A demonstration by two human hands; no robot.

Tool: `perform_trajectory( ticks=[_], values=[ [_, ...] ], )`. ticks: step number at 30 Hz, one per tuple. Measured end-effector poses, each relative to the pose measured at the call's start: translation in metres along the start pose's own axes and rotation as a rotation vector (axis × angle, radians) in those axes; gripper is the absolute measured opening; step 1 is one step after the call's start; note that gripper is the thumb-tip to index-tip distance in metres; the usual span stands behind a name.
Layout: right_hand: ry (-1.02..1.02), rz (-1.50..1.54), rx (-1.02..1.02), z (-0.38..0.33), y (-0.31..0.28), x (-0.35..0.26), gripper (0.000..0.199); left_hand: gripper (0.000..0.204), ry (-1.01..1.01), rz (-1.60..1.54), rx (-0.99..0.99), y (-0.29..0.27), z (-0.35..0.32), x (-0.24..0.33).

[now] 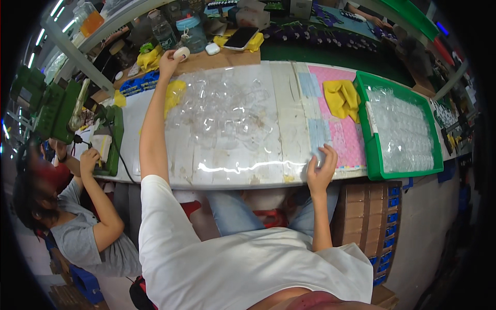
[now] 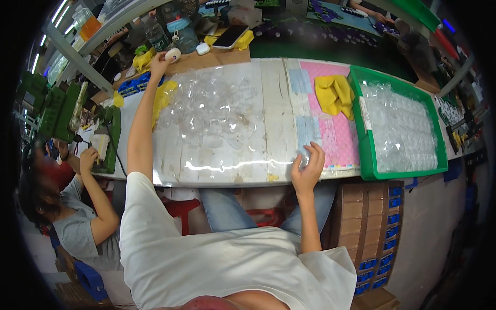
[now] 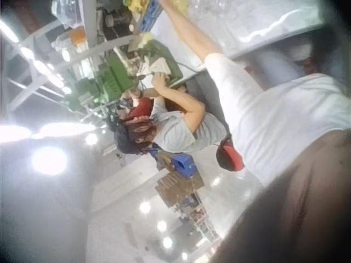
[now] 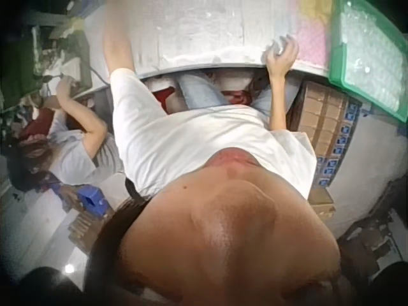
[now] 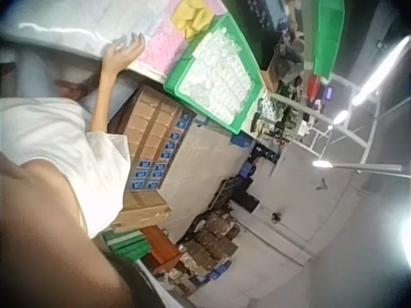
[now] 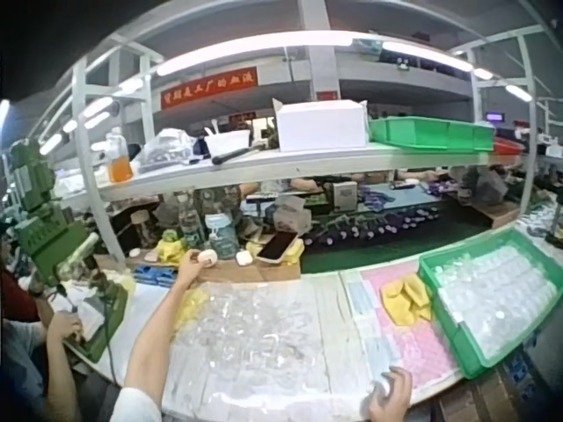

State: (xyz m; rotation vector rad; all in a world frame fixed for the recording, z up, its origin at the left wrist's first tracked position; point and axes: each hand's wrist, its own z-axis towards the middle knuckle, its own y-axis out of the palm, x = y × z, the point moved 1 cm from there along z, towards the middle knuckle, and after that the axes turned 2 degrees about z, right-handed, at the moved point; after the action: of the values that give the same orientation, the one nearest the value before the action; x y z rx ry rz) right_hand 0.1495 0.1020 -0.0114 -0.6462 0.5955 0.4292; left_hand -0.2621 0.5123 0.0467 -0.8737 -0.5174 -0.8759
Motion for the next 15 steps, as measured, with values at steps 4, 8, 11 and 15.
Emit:
perform_trajectory(
  ticks=[4, 8, 11, 15],
  values=[
    [-0.002, -0.024, 0.002, -0.001, 0.002, -0.002, 0.022, 0.038, 0.007, 0.125, 0.073, 0.001, 0.010, -0.023],
    [0.018, -0.055, -0.010, 0.002, 0.004, 0.000, 0.018, 0.043, -0.037, 0.096, 0.171, 0.018, 0.006, -0.021],
    [0.010, -0.062, -0.014, 0.003, 0.005, 0.000, 0.017, 0.042, 0.003, 0.133, 0.150, 0.016, 0.010, -0.021],
    [0.043, -0.044, -0.017, 0.004, 0.006, -0.005, 0.015, 0.043, 0.003, 0.081, 0.151, 0.014, 0.008, -0.024]
  ],
)
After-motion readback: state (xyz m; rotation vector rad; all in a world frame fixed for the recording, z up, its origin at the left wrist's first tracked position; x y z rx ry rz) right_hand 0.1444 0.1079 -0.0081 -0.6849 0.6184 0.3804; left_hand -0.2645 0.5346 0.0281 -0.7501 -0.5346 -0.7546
